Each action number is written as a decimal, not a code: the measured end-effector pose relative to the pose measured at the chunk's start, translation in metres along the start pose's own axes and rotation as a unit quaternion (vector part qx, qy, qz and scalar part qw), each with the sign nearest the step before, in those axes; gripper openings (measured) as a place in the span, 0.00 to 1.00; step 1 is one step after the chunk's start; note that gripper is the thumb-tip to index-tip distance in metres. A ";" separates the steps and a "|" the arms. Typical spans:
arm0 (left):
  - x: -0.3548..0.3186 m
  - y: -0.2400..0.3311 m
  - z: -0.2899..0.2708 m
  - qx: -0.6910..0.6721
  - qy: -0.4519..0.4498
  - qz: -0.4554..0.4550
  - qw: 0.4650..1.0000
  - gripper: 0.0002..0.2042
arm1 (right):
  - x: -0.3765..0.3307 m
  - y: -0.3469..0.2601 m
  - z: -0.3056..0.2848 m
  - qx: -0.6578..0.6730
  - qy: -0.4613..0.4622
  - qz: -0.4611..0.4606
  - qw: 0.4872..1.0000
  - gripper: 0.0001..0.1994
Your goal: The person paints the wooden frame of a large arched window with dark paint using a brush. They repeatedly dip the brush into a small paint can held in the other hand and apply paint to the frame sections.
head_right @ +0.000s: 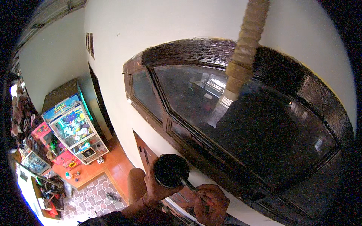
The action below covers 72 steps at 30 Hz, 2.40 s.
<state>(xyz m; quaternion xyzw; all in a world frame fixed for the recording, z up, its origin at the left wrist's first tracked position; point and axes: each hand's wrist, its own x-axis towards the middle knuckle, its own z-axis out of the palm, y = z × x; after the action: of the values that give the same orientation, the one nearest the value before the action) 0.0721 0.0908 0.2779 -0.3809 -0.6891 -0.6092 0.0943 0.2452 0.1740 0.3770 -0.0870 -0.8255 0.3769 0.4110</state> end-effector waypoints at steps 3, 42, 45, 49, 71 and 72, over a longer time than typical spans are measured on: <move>0.009 0.001 -0.002 0.011 0.026 0.000 1.000 0.54 | 0.009 0.004 0.008 0.046 0.010 0.008 0.999 0.12; 0.022 -0.032 0.001 0.064 0.104 -0.013 0.992 0.53 | 0.083 0.011 0.040 -0.120 -0.009 -0.093 0.988 0.09; 0.020 -0.033 -0.003 0.061 0.107 -0.019 0.992 0.53 | 0.090 0.016 0.047 -0.137 -0.011 -0.128 0.982 0.10; 0.018 -0.034 -0.007 0.085 0.094 -0.035 0.991 0.52 | 0.097 0.023 0.056 -0.149 -0.014 -0.153 0.977 0.12; -0.041 -0.154 0.009 0.075 0.175 -0.051 0.980 0.59 | 0.109 0.027 0.060 -0.177 -0.033 -0.176 0.968 0.09; -0.043 -0.156 0.009 0.096 0.167 -0.064 0.979 0.59 | 0.110 0.030 0.062 -0.169 -0.040 -0.172 0.970 0.09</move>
<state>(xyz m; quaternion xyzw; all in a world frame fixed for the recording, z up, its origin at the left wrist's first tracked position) 0.0054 0.0865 0.1303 -0.2176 -0.7421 -0.5999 0.2050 0.1225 0.2102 0.4004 0.0030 -0.8955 0.1591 0.4157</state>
